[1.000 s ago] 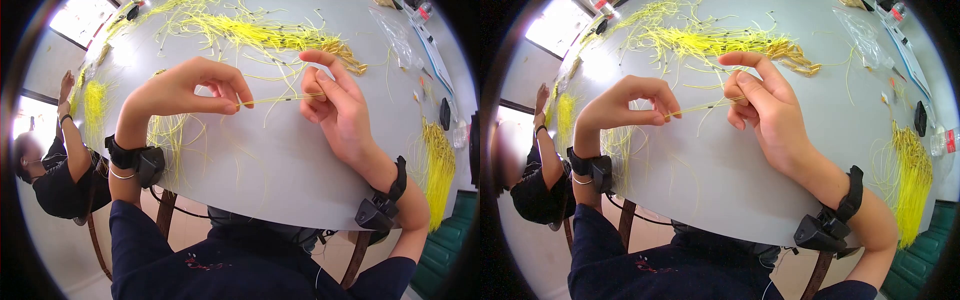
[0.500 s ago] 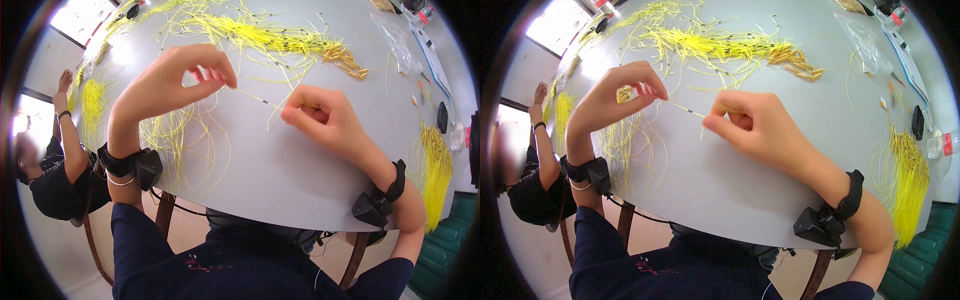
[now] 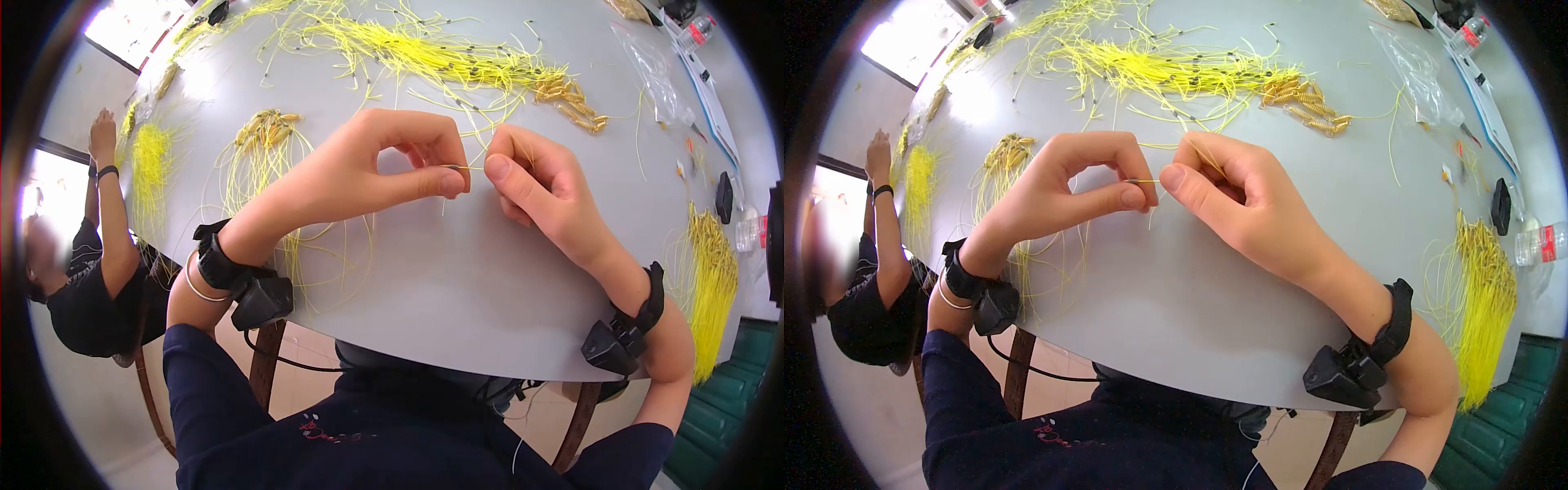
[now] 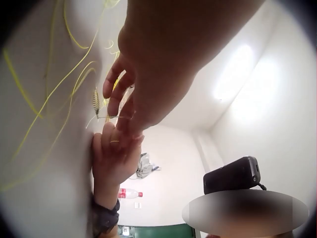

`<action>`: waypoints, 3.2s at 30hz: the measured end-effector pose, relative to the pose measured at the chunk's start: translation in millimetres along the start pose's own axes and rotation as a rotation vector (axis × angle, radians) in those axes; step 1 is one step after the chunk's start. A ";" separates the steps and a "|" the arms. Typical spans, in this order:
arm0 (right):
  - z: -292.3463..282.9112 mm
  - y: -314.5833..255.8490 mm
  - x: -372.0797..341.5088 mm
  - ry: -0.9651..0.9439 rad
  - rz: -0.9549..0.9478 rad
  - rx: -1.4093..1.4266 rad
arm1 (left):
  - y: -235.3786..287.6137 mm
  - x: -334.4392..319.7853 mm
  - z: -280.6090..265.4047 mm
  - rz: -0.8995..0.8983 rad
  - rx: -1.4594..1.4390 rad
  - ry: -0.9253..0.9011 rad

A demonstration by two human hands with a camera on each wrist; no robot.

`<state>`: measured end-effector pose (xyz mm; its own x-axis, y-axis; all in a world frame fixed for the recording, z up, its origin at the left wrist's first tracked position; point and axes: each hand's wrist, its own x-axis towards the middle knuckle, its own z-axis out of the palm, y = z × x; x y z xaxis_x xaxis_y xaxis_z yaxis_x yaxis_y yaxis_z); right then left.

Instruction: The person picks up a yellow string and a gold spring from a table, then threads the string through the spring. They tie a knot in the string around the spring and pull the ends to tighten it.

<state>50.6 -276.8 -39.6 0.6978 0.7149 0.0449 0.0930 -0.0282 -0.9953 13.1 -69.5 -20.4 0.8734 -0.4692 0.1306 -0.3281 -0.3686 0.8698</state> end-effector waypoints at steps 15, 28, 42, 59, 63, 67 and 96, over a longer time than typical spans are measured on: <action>11.0 1.0 -0.1 0.138 -0.403 -0.531 | 10.8 -1.1 6.5 -0.040 0.227 0.012; -8.7 2.8 3.0 0.436 -0.397 -0.602 | 2.5 -0.3 -1.5 0.164 0.556 0.170; -16.6 1.9 6.9 0.496 -0.538 -0.781 | 4.4 -1.8 0.3 -0.052 0.306 0.217; -4.4 1.5 5.2 0.246 -0.604 -0.745 | 8.0 0.0 8.8 -0.040 0.229 0.150; -1.8 3.8 6.6 0.295 -0.644 -0.763 | 4.4 0.2 6.2 -0.040 0.185 0.170; 2.4 0.4 4.5 0.388 -0.592 -0.764 | 3.8 1.7 10.0 -0.025 0.137 0.241; 16.7 1.7 -4.6 0.349 -0.043 -0.023 | 1.7 -1.1 13.8 -0.072 -0.218 0.245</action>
<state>35.7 -268.4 -42.9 0.8932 0.4340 0.1179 0.1410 -0.0213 -0.9898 6.6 -80.6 -25.6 0.9609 -0.2315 0.1522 -0.2004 -0.2015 0.9588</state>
